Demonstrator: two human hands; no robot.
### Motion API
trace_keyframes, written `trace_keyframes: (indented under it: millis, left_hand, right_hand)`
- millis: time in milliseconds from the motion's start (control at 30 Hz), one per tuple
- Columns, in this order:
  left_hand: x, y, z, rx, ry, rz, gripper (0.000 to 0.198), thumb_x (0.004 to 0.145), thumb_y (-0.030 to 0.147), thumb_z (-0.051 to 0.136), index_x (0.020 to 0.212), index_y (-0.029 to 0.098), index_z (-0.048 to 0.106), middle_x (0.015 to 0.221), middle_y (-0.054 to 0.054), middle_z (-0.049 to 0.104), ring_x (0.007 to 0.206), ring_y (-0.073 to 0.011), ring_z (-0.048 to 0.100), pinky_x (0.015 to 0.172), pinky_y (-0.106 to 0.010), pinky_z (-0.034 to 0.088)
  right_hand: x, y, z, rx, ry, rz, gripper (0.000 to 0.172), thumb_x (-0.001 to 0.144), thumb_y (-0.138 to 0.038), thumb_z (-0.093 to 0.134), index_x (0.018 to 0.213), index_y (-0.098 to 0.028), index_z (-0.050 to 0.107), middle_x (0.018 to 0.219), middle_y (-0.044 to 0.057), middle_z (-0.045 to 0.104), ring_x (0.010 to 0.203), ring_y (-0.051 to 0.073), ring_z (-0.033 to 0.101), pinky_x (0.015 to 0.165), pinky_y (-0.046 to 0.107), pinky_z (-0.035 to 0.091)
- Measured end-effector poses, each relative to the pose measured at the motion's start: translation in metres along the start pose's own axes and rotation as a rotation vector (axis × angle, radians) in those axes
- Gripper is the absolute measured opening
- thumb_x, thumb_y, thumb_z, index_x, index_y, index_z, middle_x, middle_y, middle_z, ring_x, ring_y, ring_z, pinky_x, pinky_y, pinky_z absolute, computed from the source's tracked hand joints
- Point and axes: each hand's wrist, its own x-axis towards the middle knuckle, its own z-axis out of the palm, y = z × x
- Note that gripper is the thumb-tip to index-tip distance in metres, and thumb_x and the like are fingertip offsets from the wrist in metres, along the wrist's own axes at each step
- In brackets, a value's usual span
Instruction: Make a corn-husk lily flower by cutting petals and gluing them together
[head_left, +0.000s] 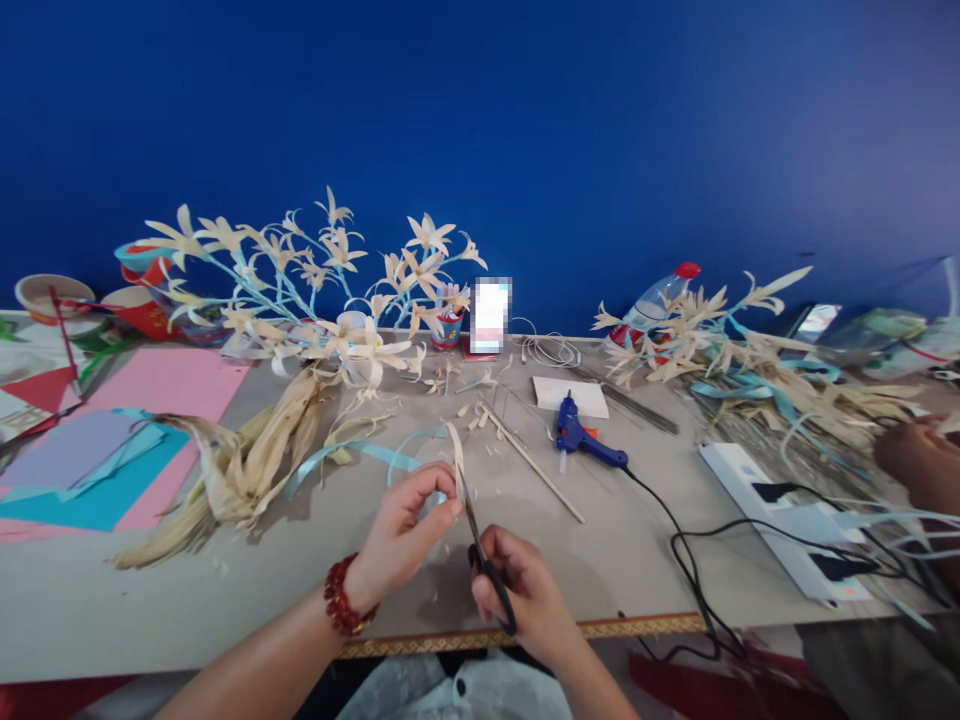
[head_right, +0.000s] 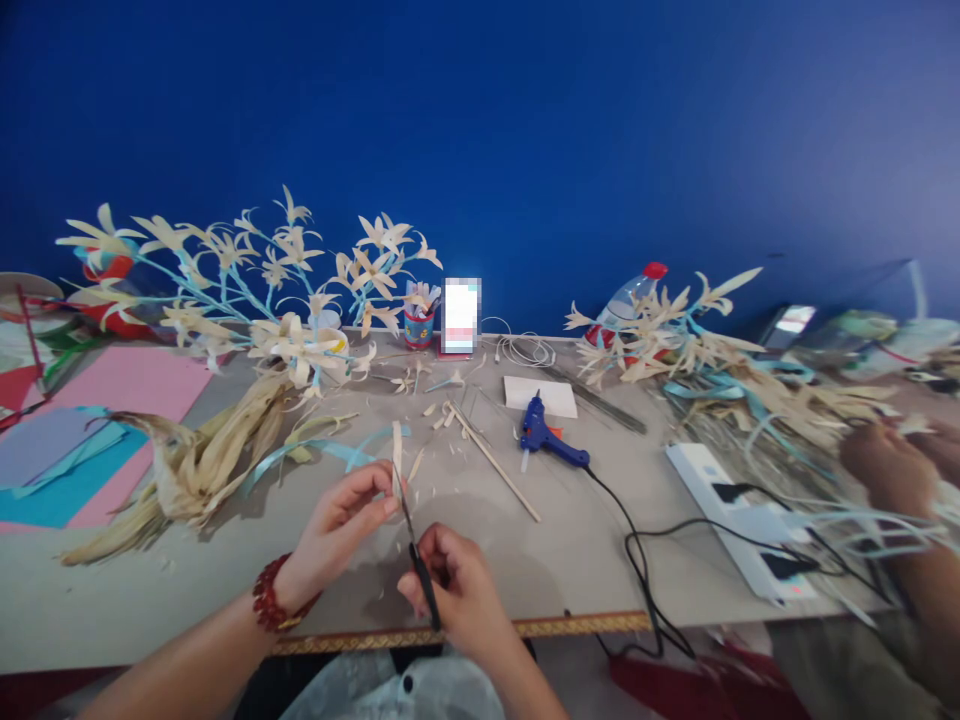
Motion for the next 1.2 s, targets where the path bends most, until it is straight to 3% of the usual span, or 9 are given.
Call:
trace_keyframes:
  millis: [1033,1200]
  left_hand:
    - [0.004,0.006,0.002,-0.137,0.002,-0.061,0.021,0.084,0.027,0.057,0.068,0.017,0.051,0.07,0.0,0.048,0.067,-0.0132,0.043,0.063,-0.025,0.034]
    - [0.005,0.002,0.001,-0.164,0.009,-0.079,0.022,0.084,0.029,0.059,0.069,0.017,0.051,0.07,0.0,0.052,0.067,-0.013,0.049,0.065,-0.025,0.038]
  right_hand:
    - [0.0,-0.004,-0.015,-0.132,-0.002,0.011,0.05,0.071,-0.062,0.07,0.068,-0.021,0.041,0.047,-0.008,0.045,0.038,0.005,0.035,0.039,0.018,0.024]
    - [0.003,-0.005,-0.021,-0.183,0.012,0.028,0.051,0.071,-0.061,0.069,0.065,-0.021,0.039,0.046,-0.009,0.042,0.038,0.005,0.035,0.039,0.018,0.024]
